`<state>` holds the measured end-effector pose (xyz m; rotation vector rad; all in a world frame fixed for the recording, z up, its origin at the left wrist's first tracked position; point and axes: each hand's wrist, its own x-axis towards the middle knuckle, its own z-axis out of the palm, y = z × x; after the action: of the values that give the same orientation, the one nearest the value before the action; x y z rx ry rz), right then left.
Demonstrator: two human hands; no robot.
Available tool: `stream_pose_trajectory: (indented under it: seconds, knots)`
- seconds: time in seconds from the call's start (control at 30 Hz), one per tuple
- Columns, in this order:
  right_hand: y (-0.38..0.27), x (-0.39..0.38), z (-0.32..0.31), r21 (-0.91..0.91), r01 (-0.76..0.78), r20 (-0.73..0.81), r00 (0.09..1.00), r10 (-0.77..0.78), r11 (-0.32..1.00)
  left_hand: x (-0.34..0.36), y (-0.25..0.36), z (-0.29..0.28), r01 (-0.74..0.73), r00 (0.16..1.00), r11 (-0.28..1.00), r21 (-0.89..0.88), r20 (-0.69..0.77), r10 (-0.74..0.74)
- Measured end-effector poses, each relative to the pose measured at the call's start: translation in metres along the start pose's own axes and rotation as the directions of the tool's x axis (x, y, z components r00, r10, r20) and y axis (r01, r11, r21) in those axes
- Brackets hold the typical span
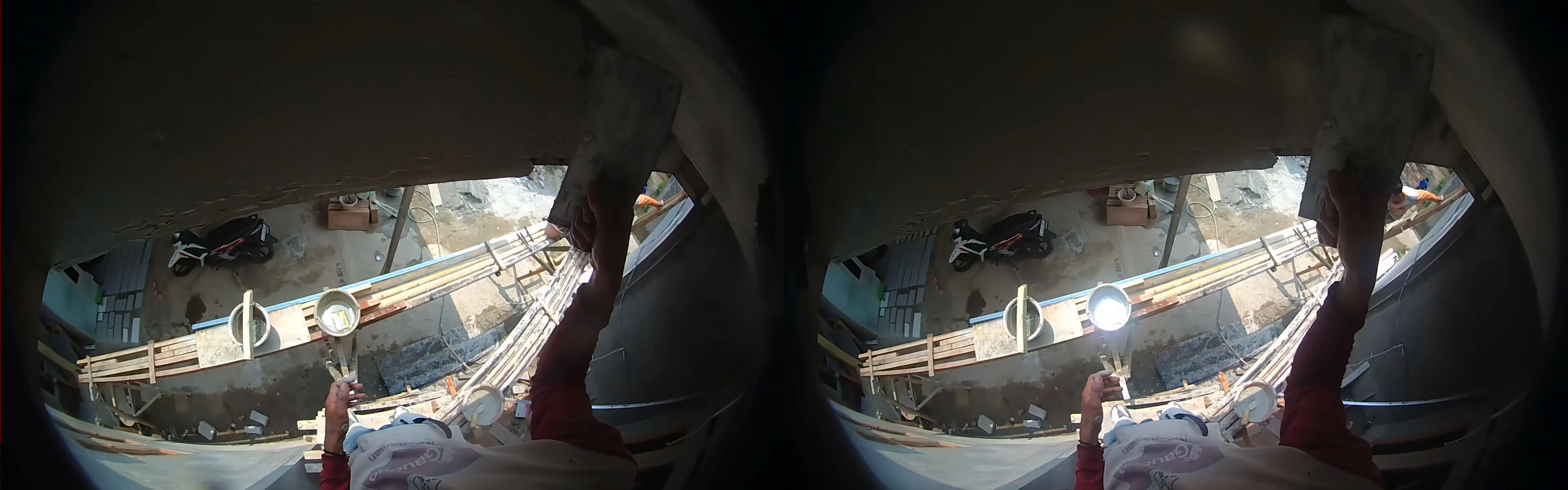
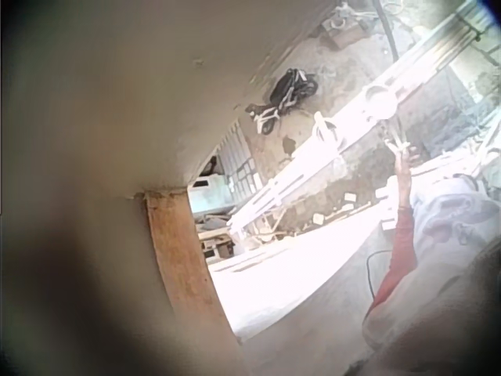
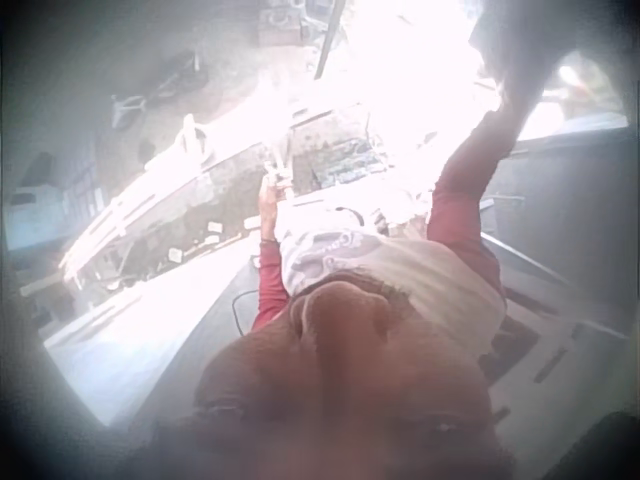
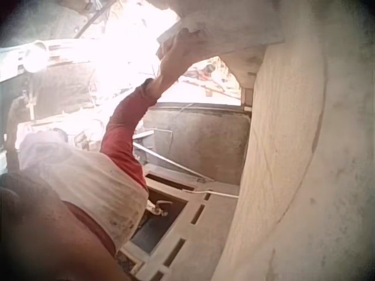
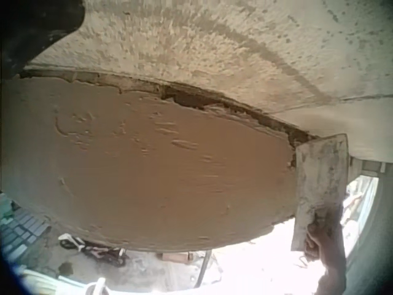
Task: The person applies plaster to an overhead beam using a trowel and a hawk, wets their hand in a basin of water, and smooths the plastered surface with a trowel.
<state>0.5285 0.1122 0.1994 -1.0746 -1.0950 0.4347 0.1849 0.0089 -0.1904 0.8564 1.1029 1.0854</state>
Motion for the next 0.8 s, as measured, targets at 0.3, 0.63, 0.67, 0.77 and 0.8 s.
stream_pose_trajectory:
  seconds: [0.3, 0.63, 0.67, 0.77, 0.8]
  knots:
    - [-0.056, 0.046, 0.041, -0.499, 0.855, 0.617, 0.466, -0.634, 0.143, 0.011, 0.003, 0.01, 0.002, 0.998, 0.997, -0.078, 0.062, 0.002]
    - [-0.044, 0.11, -0.025, -0.717, 0.647, 0.404, 0.688, -0.603, 0.259, 0.011, 0.002, 0.003, -0.004, 0.996, 1.0, -0.029, 0.088, 0.006]
    - [-0.041, 0.101, -0.031, -0.679, 0.674, 0.367, 0.655, -0.66, 0.291, 0.009, 0.003, -0.002, -0.019, 0.998, 1.0, -0.011, 0.065, 0.02]
    - [-0.007, 0.041, -0.035, -0.633, 0.445, 0.148, 0.873, -0.465, 0.633, 0.01, -0.002, -0.008, -0.024, 0.999, 0.999, -0.048, 0.03, 0.025]
    - [-0.002, 0.009, -0.016, -0.514, 0.332, 0.115, 0.941, -0.319, 0.791, 0.014, -0.004, -0.006, -0.009, 0.999, 0.997, -0.071, 0.038, 0.011]
